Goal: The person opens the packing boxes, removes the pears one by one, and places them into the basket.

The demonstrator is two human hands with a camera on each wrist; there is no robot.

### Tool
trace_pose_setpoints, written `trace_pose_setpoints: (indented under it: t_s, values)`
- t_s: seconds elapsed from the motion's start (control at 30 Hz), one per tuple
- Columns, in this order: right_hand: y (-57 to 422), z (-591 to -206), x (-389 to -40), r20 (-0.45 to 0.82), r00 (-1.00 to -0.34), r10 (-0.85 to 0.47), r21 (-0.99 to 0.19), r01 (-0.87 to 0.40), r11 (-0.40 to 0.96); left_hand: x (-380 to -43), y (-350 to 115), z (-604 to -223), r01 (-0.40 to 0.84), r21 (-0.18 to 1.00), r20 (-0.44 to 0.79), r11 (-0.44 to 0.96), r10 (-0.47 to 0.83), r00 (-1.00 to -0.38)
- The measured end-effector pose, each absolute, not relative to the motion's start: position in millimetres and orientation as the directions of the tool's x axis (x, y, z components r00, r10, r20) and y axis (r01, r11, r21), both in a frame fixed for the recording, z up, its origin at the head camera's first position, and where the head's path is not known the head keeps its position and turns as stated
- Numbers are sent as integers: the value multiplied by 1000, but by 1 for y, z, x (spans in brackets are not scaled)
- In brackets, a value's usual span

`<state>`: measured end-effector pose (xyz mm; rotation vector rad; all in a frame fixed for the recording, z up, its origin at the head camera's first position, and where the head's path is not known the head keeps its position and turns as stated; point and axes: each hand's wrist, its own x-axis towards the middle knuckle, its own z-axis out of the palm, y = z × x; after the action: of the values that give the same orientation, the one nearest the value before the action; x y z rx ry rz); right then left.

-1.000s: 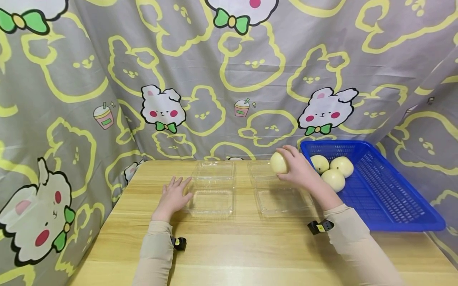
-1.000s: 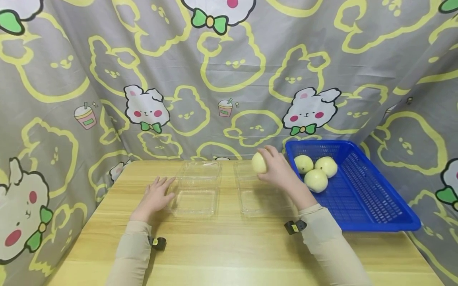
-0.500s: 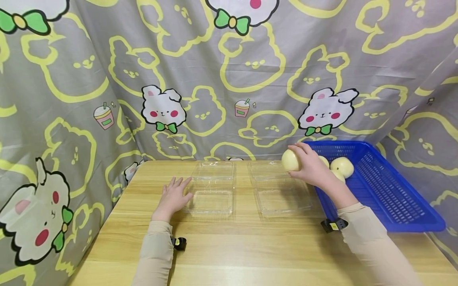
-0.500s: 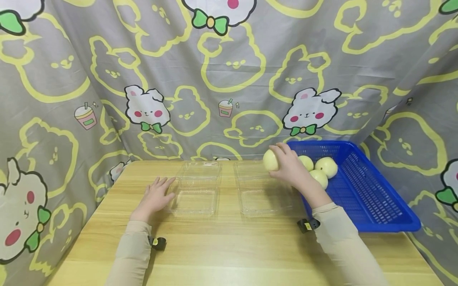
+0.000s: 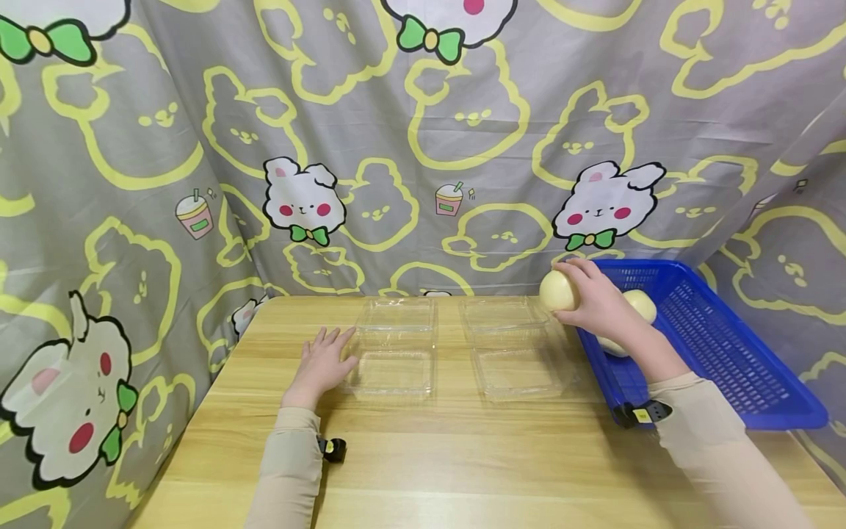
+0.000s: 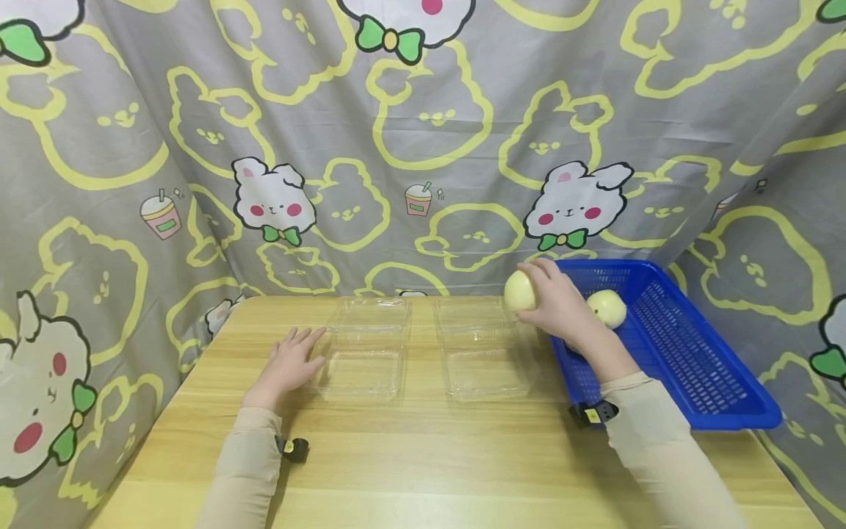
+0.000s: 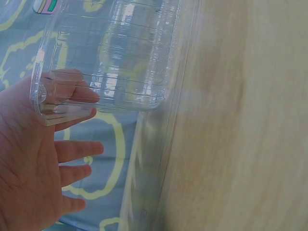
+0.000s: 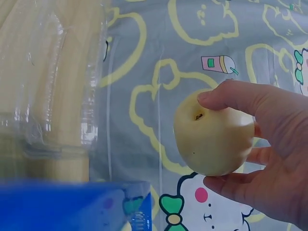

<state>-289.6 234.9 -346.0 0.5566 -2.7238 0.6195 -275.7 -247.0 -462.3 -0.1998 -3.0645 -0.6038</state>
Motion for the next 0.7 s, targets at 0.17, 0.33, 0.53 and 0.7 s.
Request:
trace_pose_setpoints:
  t_s: [0.17,0.33,0.53,0.7]
  values:
    - [240,-341,-288,371,-879,-298,-340,-427,838,-275,-247,-462,123,388,26,914,123,-992]
    - [252,-341,-289,367,-883,-293,-326,-417,848,-276,-246,-461,127,382,30,915,126,-992]
    - [267,-342,-291,355,-894,-272,-324,-390,862,-276,-246,-461,133,383,41,914,127,-991]
    - [279,-343,-292,350,-906,-236,-331,-356,874,-276,-246,-461,127,388,36,913,123,-992]
